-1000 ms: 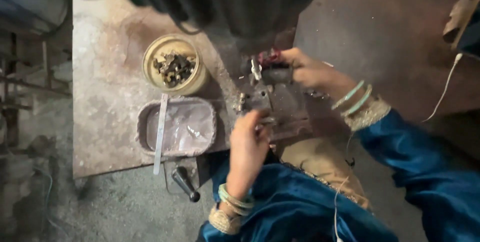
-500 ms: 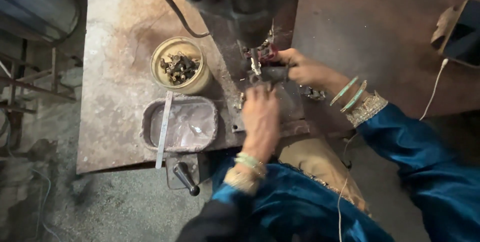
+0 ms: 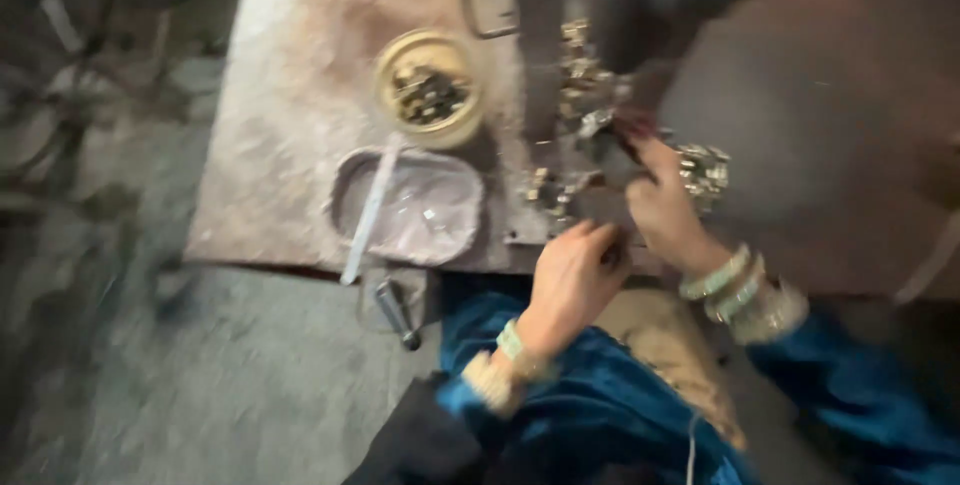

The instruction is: The person sits at a bench drill press and threads small brass fittings one at a time, holding each part under the rotating tool and working it onto the bit. Finished pieces are placed in a pile on the bench and a container of completed fittings sits nearby.

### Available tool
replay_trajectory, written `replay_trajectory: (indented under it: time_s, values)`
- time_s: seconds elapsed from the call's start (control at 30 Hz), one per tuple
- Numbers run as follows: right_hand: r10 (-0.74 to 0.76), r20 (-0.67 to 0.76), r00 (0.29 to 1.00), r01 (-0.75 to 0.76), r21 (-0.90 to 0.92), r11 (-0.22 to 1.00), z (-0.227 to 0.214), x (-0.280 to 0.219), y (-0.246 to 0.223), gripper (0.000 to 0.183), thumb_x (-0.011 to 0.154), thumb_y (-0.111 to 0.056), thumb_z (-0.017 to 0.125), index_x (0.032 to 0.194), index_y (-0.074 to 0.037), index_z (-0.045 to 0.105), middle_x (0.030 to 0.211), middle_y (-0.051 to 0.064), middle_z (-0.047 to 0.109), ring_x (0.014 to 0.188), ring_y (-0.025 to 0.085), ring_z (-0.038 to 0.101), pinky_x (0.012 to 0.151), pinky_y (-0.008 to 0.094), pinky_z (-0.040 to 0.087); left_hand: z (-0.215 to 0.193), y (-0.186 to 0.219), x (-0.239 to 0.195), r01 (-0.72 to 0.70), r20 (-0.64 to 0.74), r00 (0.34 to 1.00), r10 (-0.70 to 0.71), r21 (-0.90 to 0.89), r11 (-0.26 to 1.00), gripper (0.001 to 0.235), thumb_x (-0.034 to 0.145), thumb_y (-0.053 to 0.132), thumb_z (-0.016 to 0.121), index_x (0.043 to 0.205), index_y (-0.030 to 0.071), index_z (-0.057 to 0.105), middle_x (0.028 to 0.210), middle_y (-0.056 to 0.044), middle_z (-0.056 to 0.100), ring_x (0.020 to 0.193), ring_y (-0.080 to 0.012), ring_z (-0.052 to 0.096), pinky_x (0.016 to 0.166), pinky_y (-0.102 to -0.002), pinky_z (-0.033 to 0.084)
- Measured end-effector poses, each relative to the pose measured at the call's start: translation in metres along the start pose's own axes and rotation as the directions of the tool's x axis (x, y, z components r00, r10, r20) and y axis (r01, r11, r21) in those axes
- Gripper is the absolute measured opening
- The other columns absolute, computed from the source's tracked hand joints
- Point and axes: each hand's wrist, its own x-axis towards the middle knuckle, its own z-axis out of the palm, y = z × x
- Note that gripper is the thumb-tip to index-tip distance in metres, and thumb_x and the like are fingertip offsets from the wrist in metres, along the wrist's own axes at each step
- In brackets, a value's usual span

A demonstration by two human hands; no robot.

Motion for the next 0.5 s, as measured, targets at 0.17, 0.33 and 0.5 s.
replay_trajectory:
  time_s: [0.17,0.33,0.5]
  values:
    - [-0.137,-0.169,0.976,0.123,-0.089,0.988,0.007,-0.019,0.042,0.061,0.093,0.011,0.051,0.152,-0.002,0.042,0.132,0.011,0.052,0.115,0.018,0.052,0.096,0.027,0.047,-0.111,-0.028,-0.028,0.149,-0.071,0.986,-0.149,0.002,0.989,0.01,0.087,0.012,0.072,0.097,0.008,0.071,0.092,-0.015,0.068,0.088,-0.0375,0.068,0.076,-0.045,0.055]
    - [0.006,-0.186,0.983,0.047,0.282,0.958,0.049,-0.001,-0.079,0.042,0.083,0.009,0.045,0.123,-0.005,0.049,0.121,0.01,0.061,0.11,0.022,0.069,0.087,0.034,0.058,-0.133,-0.075,-0.026,0.228,-0.159,0.969,-0.191,0.267,0.936,0.015,0.088,0.001,0.064,0.1,0.005,0.072,0.103,-0.015,0.067,0.091,-0.0381,0.067,0.078,-0.047,0.052]
    - [-0.052,-0.129,0.99,0.076,0.186,0.98,0.027,-0.009,-0.034,0.033,0.093,0.01,0.044,0.119,0.0,0.06,0.118,0.011,0.065,0.105,0.021,0.068,0.091,0.034,0.055,-0.11,-0.091,-0.025,0.194,-0.039,0.98,-0.194,0.383,0.903,0.012,0.078,-0.001,0.066,0.09,0.001,0.066,0.096,-0.018,0.061,0.089,-0.0405,0.063,0.076,-0.049,0.052]
